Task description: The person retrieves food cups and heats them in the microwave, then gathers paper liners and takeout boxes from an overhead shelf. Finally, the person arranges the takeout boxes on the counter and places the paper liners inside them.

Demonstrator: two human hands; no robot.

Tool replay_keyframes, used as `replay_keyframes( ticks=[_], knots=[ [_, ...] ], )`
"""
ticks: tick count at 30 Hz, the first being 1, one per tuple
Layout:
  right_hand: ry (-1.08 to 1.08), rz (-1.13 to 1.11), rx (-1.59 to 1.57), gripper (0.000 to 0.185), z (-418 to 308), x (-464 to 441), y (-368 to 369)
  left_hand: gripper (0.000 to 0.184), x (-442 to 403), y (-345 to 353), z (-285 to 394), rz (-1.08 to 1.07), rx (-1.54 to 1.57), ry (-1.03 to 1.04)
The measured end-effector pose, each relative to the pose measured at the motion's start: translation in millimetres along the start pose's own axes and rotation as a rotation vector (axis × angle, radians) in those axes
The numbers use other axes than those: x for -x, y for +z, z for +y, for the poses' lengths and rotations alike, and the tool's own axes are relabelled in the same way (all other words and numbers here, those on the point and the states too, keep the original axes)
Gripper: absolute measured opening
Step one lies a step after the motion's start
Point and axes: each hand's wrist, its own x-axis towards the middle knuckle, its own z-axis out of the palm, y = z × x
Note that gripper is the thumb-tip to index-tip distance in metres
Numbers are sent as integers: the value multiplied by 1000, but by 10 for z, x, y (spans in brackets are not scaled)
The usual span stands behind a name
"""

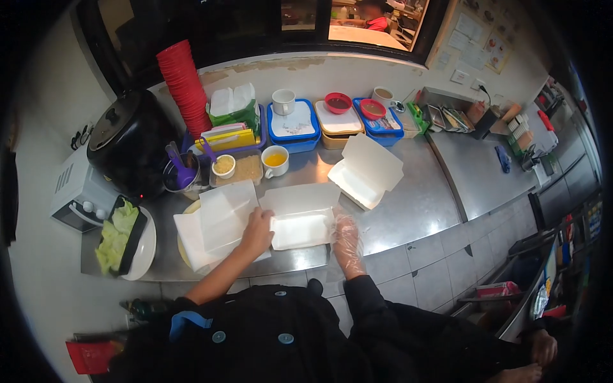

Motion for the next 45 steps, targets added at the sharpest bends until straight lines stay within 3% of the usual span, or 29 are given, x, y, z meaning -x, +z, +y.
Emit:
replay_keyframes(
  ticks=[2, 6, 9, 11, 12, 15, 17, 21, 23, 28, 30, 32, 35, 38, 40, 41, 43, 44, 45],
  knots=[
    [55, 6, -184, 26, 128, 56, 98, 41, 71, -30, -48, -25, 207, -277],
    [131, 0, -22, 17, 2, 18, 128, 42, 107, 136, -109, 24, 324, -110],
    [79, 27, 6, 17, 7, 26, 192, 43, 84, 118, -95, 30, 280, -104],
    [181, -223, 88, 29, -51, -8, 90, 44, 76, 39, -102, -10, 361, -166],
    [179, -224, 88, 29, -76, -5, 49, 44, 72, 7, -108, -52, 444, -225],
    [95, -82, 54, 16, -118, 5, -14, 43, 82, 32, -156, -7, 457, -218],
    [248, -84, 5, 14, -113, -63, -32, 43, 84, 24, -180, -11, 469, -253],
    [353, 48, -128, 13, -127, -153, -256, 45, 116, -7, -161, -35, 418, -307],
    [510, 84, -339, 15, -154, -194, -415, 45, 125, -15, -128, -22, 400, -276],
    [449, 221, -212, 16, 208, -125, -358, 43, 76, -65, -21, -45, 394, -310],
    [499, 347, -343, 23, 316, -114, -375, 34, 126, -19, -80, -57, 361, -216],
    [456, 347, -263, 30, 407, -124, -505, 30, 167, 16, -108, -91, 369, -243],
    [642, 228, -283, 29, 619, -154, -560, 26, 218, 76, -135, -110, 330, -273],
    [590, 307, -433, 31, 708, -156, -587, 26, 246, 64, -135, -87, 260, -292],
    [745, 394, -684, 23, 751, -118, -614, 26, 271, 57, -159, -83, 239, -303],
    [743, 393, -684, 23, 846, -93, -564, 25, 288, 51, -179, -91, 237, -302],
    [736, 366, -303, 23, 1009, -47, -404, 25, 323, 40, -197, -101, 232, -302],
    [736, 365, -304, 23, 1037, -15, -346, 24, 342, 32, -196, -105, 231, -297],
    [630, 337, -174, 20, 990, -1, -288, 23, 350, 19, -191, -110, 230, -291]
  ],
)
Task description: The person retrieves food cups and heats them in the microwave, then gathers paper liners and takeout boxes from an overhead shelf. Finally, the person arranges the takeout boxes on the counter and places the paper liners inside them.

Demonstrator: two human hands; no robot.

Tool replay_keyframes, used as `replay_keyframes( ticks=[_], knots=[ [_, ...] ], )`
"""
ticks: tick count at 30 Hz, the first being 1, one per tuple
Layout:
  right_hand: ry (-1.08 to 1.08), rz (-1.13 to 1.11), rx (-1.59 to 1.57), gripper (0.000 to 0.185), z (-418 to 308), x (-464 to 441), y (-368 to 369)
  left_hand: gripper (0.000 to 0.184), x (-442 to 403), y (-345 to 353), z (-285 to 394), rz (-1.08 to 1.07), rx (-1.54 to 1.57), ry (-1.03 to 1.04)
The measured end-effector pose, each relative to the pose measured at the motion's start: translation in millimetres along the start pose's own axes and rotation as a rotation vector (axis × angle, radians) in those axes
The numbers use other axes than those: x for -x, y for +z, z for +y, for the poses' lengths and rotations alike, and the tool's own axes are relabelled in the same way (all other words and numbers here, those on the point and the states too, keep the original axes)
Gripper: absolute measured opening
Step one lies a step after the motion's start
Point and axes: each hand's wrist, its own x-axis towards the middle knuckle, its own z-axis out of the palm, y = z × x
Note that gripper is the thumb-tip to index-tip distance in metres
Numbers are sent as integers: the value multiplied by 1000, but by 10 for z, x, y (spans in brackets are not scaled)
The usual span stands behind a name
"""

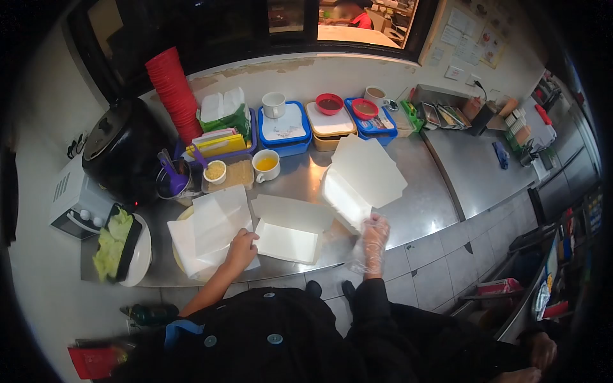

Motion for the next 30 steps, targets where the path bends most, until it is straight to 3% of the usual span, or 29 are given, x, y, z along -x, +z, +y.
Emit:
replay_keyframes(
  ticks=[1, 5, 6, 9, 12, 19, 22, 26, 28, 30],
  knots=[
    [-125, -1, 113, 17, -16, 48, 53, 23, 3, -10, 7, -1, -1, 0],
    [-187, 33, 106, 22, -163, 62, 240, 22, 16, -31, 26, -12, -16, 3],
    [77, -157, -35, 36, -285, 61, 217, 22, 17, -36, 24, -12, -20, 6],
    [141, -222, 131, 47, -603, 8, 181, 22, 15, -40, 22, -10, -13, 3],
    [81, -176, 114, 49, -324, -188, 337, 21, 4, -22, -6, -13, -3, 24],
    [130, -175, 313, 24, 114, -742, 337, 20, -182, 203, 117, -19, 44, 12],
    [-52, -109, 487, 20, 574, -1131, 294, 19, -349, 316, 155, -12, 55, 33],
    [-246, -141, 575, 31, 846, -1498, 78, 26, -383, 225, 349, -6, 108, 30],
    [-229, -84, 611, 39, 586, -1436, -74, 29, -312, -4, 413, -2, 166, 5],
    [-223, 67, 544, 42, 14, -1211, -348, 31, -249, -271, 286, 174, 129, 125]
  ],
)
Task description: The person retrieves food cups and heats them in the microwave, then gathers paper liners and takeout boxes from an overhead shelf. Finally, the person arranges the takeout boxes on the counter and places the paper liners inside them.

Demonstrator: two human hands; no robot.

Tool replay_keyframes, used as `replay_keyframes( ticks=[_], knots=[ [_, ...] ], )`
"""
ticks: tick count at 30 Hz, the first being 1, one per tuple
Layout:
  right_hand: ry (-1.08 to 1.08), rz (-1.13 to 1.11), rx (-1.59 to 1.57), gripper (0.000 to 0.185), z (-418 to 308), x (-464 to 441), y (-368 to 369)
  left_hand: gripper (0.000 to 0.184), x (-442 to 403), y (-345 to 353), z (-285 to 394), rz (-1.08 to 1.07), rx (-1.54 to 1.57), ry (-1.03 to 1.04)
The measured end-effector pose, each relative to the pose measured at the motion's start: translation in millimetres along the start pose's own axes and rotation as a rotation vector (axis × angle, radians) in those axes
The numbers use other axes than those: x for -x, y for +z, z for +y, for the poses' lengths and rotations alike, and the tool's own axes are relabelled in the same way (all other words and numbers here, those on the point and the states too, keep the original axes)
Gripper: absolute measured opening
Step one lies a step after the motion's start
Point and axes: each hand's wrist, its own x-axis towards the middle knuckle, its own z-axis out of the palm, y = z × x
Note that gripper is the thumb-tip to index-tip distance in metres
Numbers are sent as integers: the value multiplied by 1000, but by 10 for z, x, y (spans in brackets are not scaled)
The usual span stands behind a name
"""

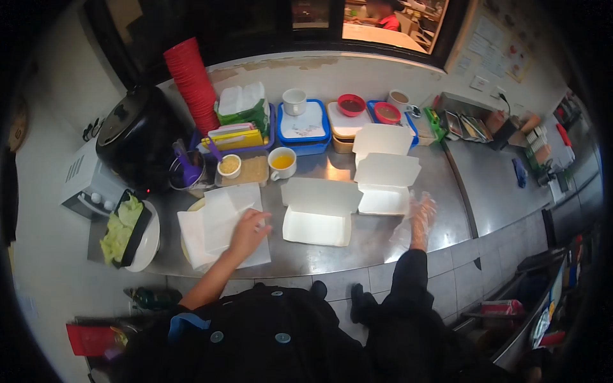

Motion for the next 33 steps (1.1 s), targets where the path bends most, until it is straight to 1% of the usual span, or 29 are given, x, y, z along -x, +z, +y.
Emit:
replay_keyframes(
  ticks=[1, 2, 3, 4, 5, 7, 8, 9, 10, 11, 12, 13, 14, 15, 17, 18, 20, 21, 22, 23, 24, 25, 27, 28, 29, 30, 31, 33],
  knots=[
    [-20, 99, -11, 42, -122, 51, -166, 29, 14, -125, -188, 48, -107, -5],
    [-28, 91, -17, 42, -245, 115, -312, 30, 30, -294, -269, 117, -232, -16],
    [8, 110, -202, 39, -367, 182, -445, 33, 38, -424, -409, 176, -269, -91],
    [45, 128, -387, 35, -504, 258, -540, 39, 47, -541, -573, 204, -347, -221],
    [38, 123, -392, 35, -687, 349, -607, 43, 52, -673, -681, 224, -458, -298],
    [-57, 40, -519, 18, -1126, 593, -675, 53, 68, -898, -874, 134, -458, -622],
    [-86, -87, -943, 15, -1302, 809, -495, 53, 101, -938, -934, 140, -458, -630],
    [25, -405, -1194, 15, -1601, 1104, -529, 59, 137, -973, -992, 56, -413, -692],
    [25, -655, -1245, 19, -1880, 1385, -405, 64, 174, -1013, -1030, -32, -368, -753],
    [-241, -658, -1002, 29, -2128, 1636, -230, 64, 198, -1022, -1010, -33, -373, -757],
    [-317, -784, -819, 37, -2459, 1737, -376, 67, 203, -998, -948, -49, -357, -763],
    [-413, -774, -753, 42, -2596, 1919, 92, 70, 214, -986, -915, -64, -339, -768],
    [-393, -780, -720, 45, -2808, 1944, -45, 69, 242, -937, -1005, -17, -335, -743],
    [-399, -781, -718, 45, -2886, 1979, 133, 69, 252, -938, -1020, -13, -332, -746],
    [-417, -666, -562, 37, -2974, 2070, 642, 63, 266, -952, -1026, 3, -198, -652],
    [-425, -665, -563, 37, -3004, 2055, 657, 63, 272, -987, -998, 11, -196, -653],
    [-193, -652, -919, 32, -3017, 1999, 685, 49, 305, -1067, -947, 155, 157, -520],
    [-198, -655, -917, 32, -3033, 1960, 524, 49, 308, -1101, -918, 158, 160, -523],
    [-63, -730, -1168, 25, -3066, 1894, 178, 40, 298, -1136, -885, 193, 425, -438],
    [82, -797, -1418, 18, -3072, 1843, -14, 32, 272, -1177, -836, 226, 687, -344],
    [-39, -781, -1376, 15, -2991, 1796, 101, 25, 216, -1230, -742, 212, 673, -276],
    [-40, -780, -1374, 15, -2996, 1726, -50, 25, 164, -1294, -600, 212, 676, -275],
    [-27, -1027, -1481, 21, -2973, 1581, -391, 28, 86, -1397, -322, 106, 741, -338],
    [-49, -1055, -1412, 29, -2919, 1509, -463, 28, 63, -1419, -240, 102, 742, -334],
    [-49, -1048, -1412, 29, -2894, 1460, -536, 31, 37, -1434, -173, 81, 769, -293],
    [-85, -977, -1370, 28, -2875, 1417, -610, 34, 8, -1431, -133, 60, 796, -252],
    [-118, -906, -1327, 28, -2848, 1379, -692, 34, -16, -1416, -115, 55, 797, -248],
    [-86, -897, -1305, 29, -2747, 1329, -799, 32, -60, -1382, -63, 85, 784, -133]
  ],
)
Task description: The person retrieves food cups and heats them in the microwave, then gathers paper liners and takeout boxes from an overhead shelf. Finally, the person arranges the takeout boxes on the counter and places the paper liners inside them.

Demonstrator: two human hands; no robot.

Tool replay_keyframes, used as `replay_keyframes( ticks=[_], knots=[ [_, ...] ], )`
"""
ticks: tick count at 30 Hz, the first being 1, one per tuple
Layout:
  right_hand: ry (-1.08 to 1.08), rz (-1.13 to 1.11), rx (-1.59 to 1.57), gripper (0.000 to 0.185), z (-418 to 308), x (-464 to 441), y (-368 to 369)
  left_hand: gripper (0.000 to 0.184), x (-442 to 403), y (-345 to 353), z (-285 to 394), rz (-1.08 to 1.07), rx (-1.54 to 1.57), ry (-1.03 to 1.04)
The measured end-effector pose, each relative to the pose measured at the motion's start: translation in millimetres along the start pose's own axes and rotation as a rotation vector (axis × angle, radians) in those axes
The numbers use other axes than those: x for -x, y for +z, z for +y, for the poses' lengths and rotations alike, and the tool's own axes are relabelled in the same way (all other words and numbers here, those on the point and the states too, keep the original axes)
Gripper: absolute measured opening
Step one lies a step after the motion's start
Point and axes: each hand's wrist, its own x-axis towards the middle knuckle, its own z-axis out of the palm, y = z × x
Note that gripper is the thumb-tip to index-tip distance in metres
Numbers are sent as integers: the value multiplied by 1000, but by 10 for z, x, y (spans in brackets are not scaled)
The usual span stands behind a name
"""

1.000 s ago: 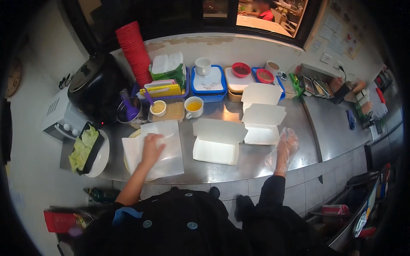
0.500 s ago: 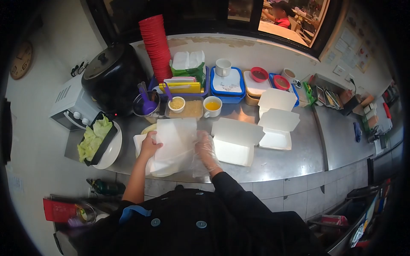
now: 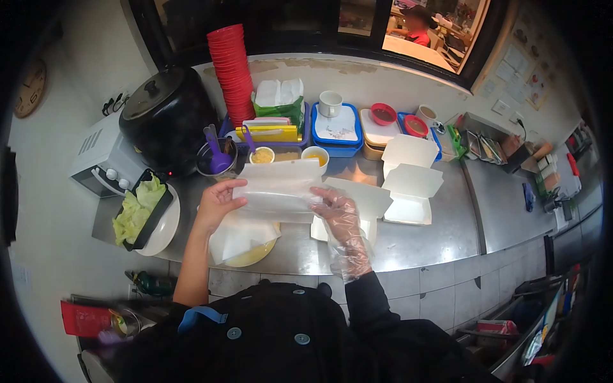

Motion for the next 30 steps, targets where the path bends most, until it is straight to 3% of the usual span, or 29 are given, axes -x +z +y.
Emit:
replay_keyframes(
  ticks=[1, 3, 5, 7, 8, 9, 10, 12, 13, 14, 16, 17, 18, 20, 24, 26, 30],
  knots=[
    [-110, 12, 162, 30, 3, 14, -60, 32, -16, 38, 26, -6, 1, 0],
    [-220, 27, 325, 30, 14, 52, -168, 27, -26, 121, 131, 59, -376, 57],
    [-516, 250, 990, 29, 19, 80, -249, 23, -20, 242, 292, 83, -539, 137],
    [-644, 297, 1070, 29, -528, 228, -70, 20, -35, 409, 459, 108, -698, 219],
    [-768, 337, 1147, 29, -713, 286, 58, 19, -36, 512, 533, 36, -824, 385],
    [-793, 296, 1113, 30, -619, 269, 131, 19, -15, 613, 601, -41, -948, 550],
    [-816, 255, 1079, 32, -527, 252, 204, 19, 7, 730, 679, -47, -948, 549],
    [-529, -89, 1215, 36, -284, 174, 245, 23, 13, 908, 829, -99, -867, 661],
    [-399, 42, 446, 34, -271, 225, 223, 36, 4, 895, 867, -18, -876, 692],
    [-404, 40, 447, 34, -289, 225, 181, 36, -11, 875, 869, -13, -876, 695],
    [-33, 57, -356, 29, -604, 327, 192, 44, -24, 800, 808, 64, -522, 336],
    [9, 118, -401, 32, -719, 382, 220, 51, -71, 692, 451, -28, -315, 156],
    [7, 116, -402, 32, -714, 393, 220, 51, -30, 709, 459, -28, -317, 159],
    [37, 166, -338, 36, -699, 422, 194, 44, 31, 789, 483, -184, 145, -273],
    [144, 124, -376, 40, -569, 383, 109, 30, 64, 837, 443, -142, 104, -170],
    [-95, 224, -349, 45, -545, 339, 94, 27, 75, 796, 460, -140, -1, -181],
    [-277, 191, -347, 47, -695, 409, -84, 19, 121, 791, 610, -166, -224, -175]
  ],
)
